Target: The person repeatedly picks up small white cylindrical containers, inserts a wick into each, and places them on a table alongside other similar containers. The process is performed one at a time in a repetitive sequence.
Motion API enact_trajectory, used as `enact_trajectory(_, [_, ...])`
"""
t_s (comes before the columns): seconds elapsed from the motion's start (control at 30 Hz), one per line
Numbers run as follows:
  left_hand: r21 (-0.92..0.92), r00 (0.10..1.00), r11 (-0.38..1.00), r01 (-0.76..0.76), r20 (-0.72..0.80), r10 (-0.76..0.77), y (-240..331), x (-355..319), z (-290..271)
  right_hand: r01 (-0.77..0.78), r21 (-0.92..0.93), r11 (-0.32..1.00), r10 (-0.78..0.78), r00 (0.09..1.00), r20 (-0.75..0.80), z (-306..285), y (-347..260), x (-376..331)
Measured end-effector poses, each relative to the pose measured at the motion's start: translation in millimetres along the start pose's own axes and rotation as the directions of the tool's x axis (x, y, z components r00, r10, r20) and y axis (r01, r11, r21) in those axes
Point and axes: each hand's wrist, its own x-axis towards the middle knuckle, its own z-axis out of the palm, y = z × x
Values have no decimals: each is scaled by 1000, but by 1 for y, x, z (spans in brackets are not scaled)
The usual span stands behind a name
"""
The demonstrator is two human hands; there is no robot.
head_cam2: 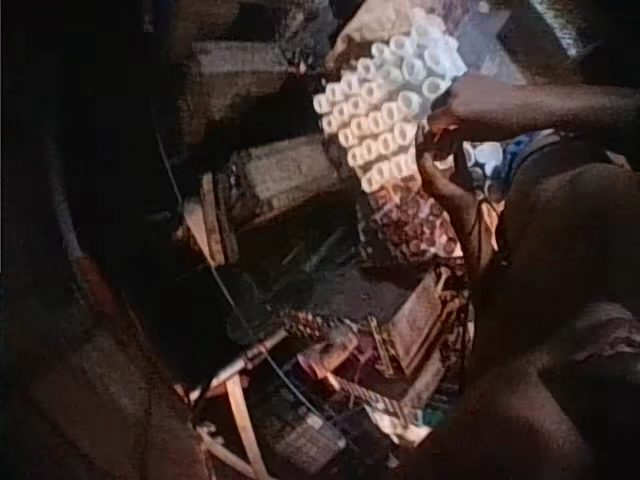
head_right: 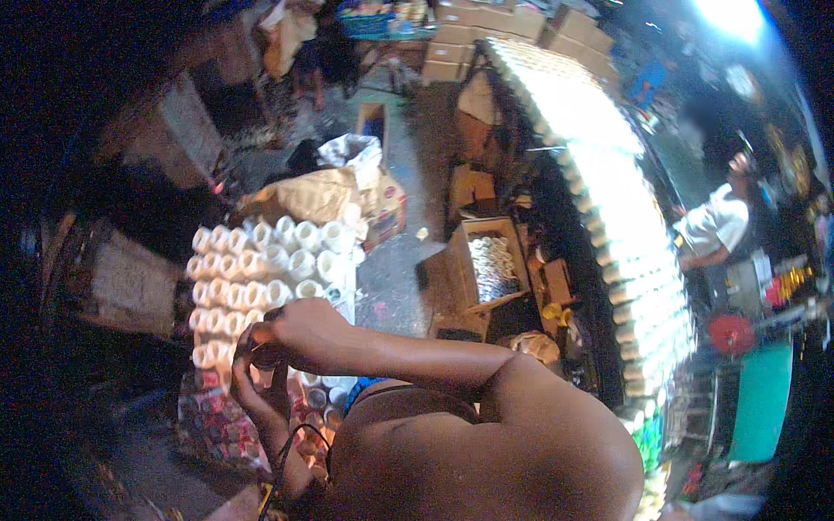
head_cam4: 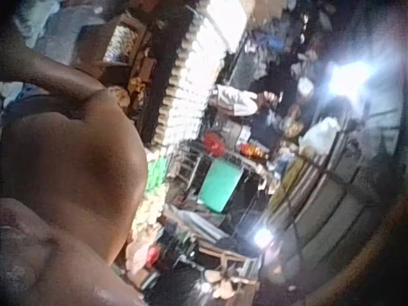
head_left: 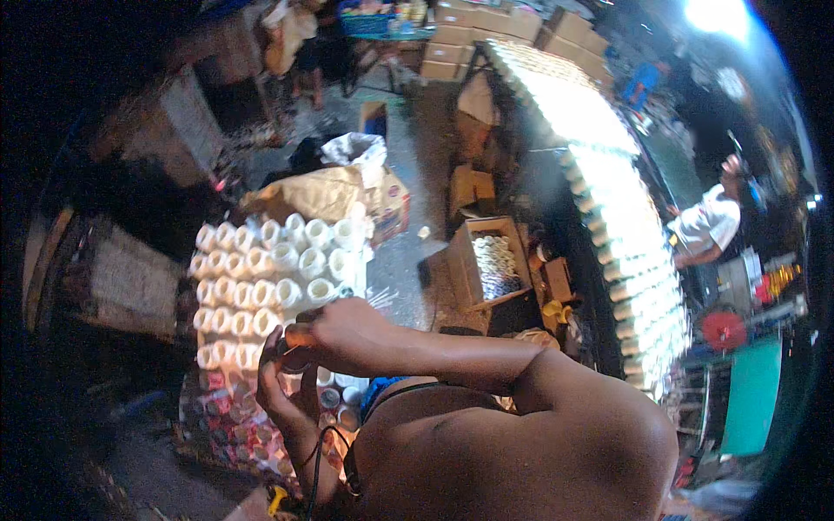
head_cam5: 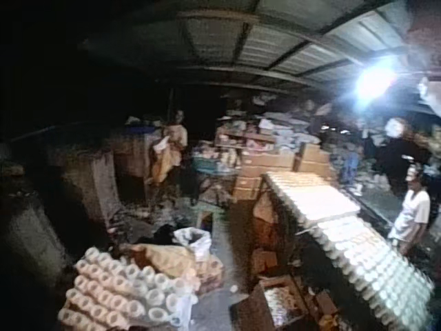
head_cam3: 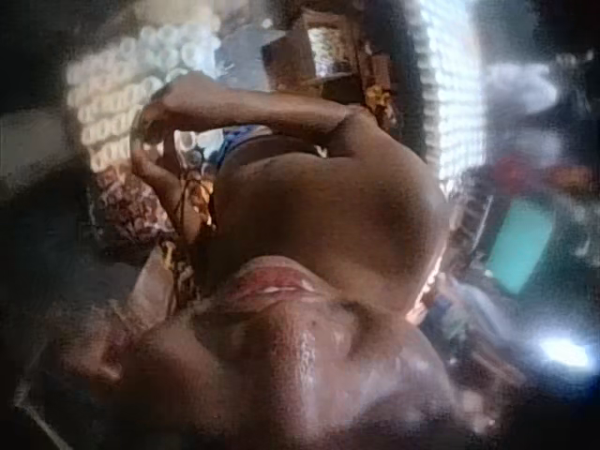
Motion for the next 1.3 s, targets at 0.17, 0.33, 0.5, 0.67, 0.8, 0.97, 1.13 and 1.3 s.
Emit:
enact_trajectory(0.17, [364,889,816,-449,273,368,17,8,18,-90,13,996,90,994,-68,-12,1,-35])
enact_trajectory(0.33, [339,912,865,-369,311,267,20,4,26,-161,-177,971,154,987,-53,-30,-8,-52])
enact_trajectory(0.5, [339,871,825,-452,366,327,16,2,23,-107,-241,965,108,994,-10,-18,1,-53])
enact_trajectory(0.67, [401,891,805,-436,321,323,18,-9,18,-39,-212,977,41,999,6,4,12,-46])
enact_trajectory(0.8, [406,919,831,-380,266,290,21,-11,13,-23,-191,981,31,999,42,-5,7,-42])
enact_trajectory(0.97, [429,943,847,-313,242,226,22,-6,13,107,-152,983,-122,988,-98,-8,8,-43])
enact_trajectory(1.13, [498,910,766,-407,293,292,11,-6,12,145,-163,976,-166,978,-125,3,10,-37])
enact_trajectory(1.3, [279,963,926,-252,161,214,0,-8,13,97,-154,983,-113,988,-101,-4,15,-39])
